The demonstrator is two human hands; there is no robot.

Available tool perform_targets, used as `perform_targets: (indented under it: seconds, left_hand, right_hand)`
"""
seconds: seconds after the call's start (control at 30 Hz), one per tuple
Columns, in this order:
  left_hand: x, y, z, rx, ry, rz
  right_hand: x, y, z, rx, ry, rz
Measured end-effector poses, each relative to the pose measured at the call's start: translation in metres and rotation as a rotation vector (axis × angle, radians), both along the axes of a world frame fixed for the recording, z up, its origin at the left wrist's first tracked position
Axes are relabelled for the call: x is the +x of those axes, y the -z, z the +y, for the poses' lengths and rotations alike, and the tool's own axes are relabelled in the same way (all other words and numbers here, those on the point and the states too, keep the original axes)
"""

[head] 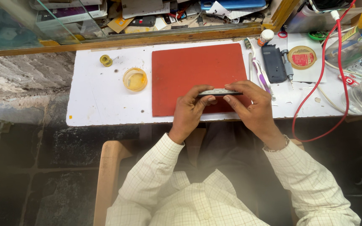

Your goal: The person repairs a mobile phone at a workbench. They disassemble the phone by hand, remove and reposition internal components, use tweezers to work inside the phone, then reattach the cover and press the phone together, handling a second phone on the bench along the way.

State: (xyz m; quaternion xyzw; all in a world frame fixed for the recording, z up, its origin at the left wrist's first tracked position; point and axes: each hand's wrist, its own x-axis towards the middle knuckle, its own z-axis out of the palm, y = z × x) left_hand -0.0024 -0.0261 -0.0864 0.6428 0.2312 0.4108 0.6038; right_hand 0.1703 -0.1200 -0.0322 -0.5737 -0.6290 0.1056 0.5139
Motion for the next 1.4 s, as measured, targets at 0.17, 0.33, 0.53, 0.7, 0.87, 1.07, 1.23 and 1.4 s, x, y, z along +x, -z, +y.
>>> perform_targets:
  seconds: [0.17, 0.33, 0.53, 0.7, 0.87, 1.07, 1.23, 1.4]
  left_hand:
    - [0.000, -0.003, -0.002, 0.019, -0.025, 0.051]
    - [-0.002, -0.006, -0.002, 0.091, -0.042, 0.096]
    - [-0.002, -0.006, -0.002, 0.086, -0.040, 0.097]
    - [0.000, -0.005, -0.003, 0.034, -0.036, 0.048]
    - [0.000, -0.004, -0.003, -0.002, -0.049, -0.023]
    - [-0.001, -0.004, -0.003, -0.008, -0.064, -0.002]
    - [-0.001, -0.003, -0.001, -0.053, -0.050, -0.020]
    - [-0.003, 0.003, 0.004, -0.168, 0.018, -0.083]
  right_hand:
    - [-0.006, 0.011, 0.001, 0.049, -0.009, 0.019]
    - [-0.009, 0.021, 0.002, 0.079, 0.026, 0.001]
    - [-0.009, 0.020, 0.001, 0.056, 0.025, 0.066]
    - [0.000, 0.011, 0.001, 0.010, 0.068, 0.068]
    - [0.016, 0.005, 0.001, -0.045, -0.099, 0.172]
    - [0.018, 0.011, 0.001, -0.063, -0.092, 0.202]
    - [0.022, 0.019, 0.000, -0.067, -0.077, 0.215]
    - [0.037, 0.024, 0.005, -0.197, -0.163, 0.523]
